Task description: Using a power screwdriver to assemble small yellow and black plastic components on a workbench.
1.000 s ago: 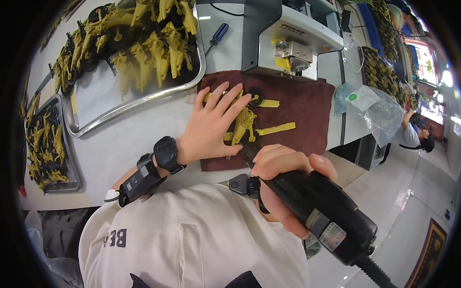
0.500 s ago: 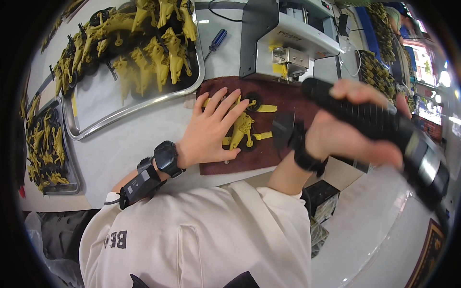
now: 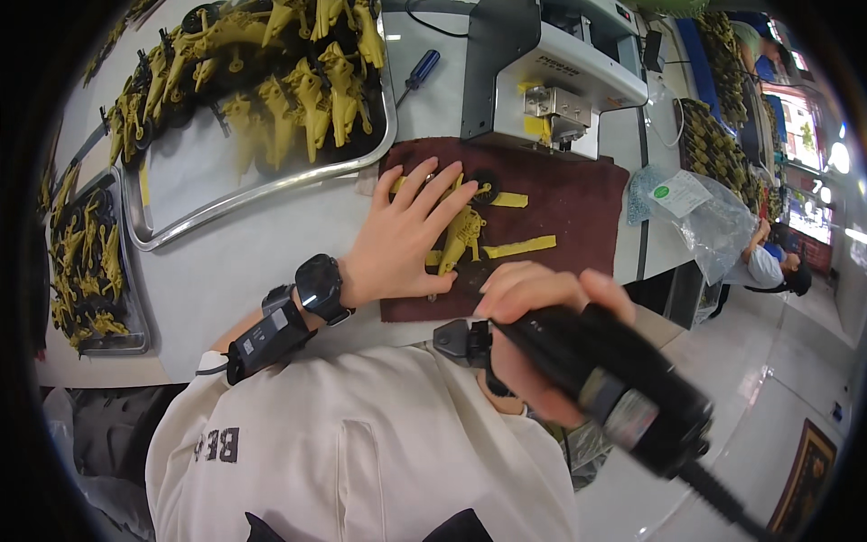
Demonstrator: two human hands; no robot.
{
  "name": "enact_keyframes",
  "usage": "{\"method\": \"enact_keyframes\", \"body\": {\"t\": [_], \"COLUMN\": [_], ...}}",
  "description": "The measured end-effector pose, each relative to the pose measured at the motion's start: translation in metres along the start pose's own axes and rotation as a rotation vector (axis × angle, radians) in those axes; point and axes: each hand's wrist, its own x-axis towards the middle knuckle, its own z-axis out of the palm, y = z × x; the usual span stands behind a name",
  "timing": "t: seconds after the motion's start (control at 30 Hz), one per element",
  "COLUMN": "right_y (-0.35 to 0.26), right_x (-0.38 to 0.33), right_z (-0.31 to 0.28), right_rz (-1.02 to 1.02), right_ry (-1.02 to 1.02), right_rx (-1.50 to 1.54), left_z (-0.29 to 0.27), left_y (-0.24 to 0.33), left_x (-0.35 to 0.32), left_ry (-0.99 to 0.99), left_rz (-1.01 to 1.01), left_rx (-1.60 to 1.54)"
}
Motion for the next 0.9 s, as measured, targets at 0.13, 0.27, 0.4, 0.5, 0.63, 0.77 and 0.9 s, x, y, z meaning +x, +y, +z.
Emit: {"method": "enact_keyframes", "body": {"t": [0.13, 0.27, 0.4, 0.5, 0.63, 0.77, 0.9], "right_y": [-0.004, 0.0, 0.007, 0.018, 0.024, -0.014, -0.05], "right_x": [-0.012, -0.015, -0.009, -0.01, -0.019, 0.013, 0.032], "right_z": [0.003, -0.001, -0.007, -0.005, 0.012, 0.011, -0.016], "right_rz": [-0.014, 0.016, 0.04, 0.041, 0.029, -0.048, -0.156], "right_ry": [-0.069, -0.12, -0.247, -0.196, 0.094, 0.238, 0.414], "right_rx": [-0.029, -0.028, -0.079, -0.091, -0.102, 0.057, -0.167], "left_z": [0.0, 0.0, 0.001, 0.002, 0.003, -0.004, -0.113], "left_y": [0.0, 0.0, 0.0, 0.0, -0.001, 0.002, -0.004], "left_x": [-0.001, 0.0, 0.0, -0.002, -0.002, -0.007, -0.075], "left_ry": [-0.003, -0.009, 0.006, 0.004, 0.054, 0.116, 0.289], "left_rz": [-0.002, 0.003, 0.008, 0.011, 0.026, 0.019, -0.038], "left_rx": [0.008, -0.007, -0.008, 0.008, 0.032, -0.087, -0.03]}}
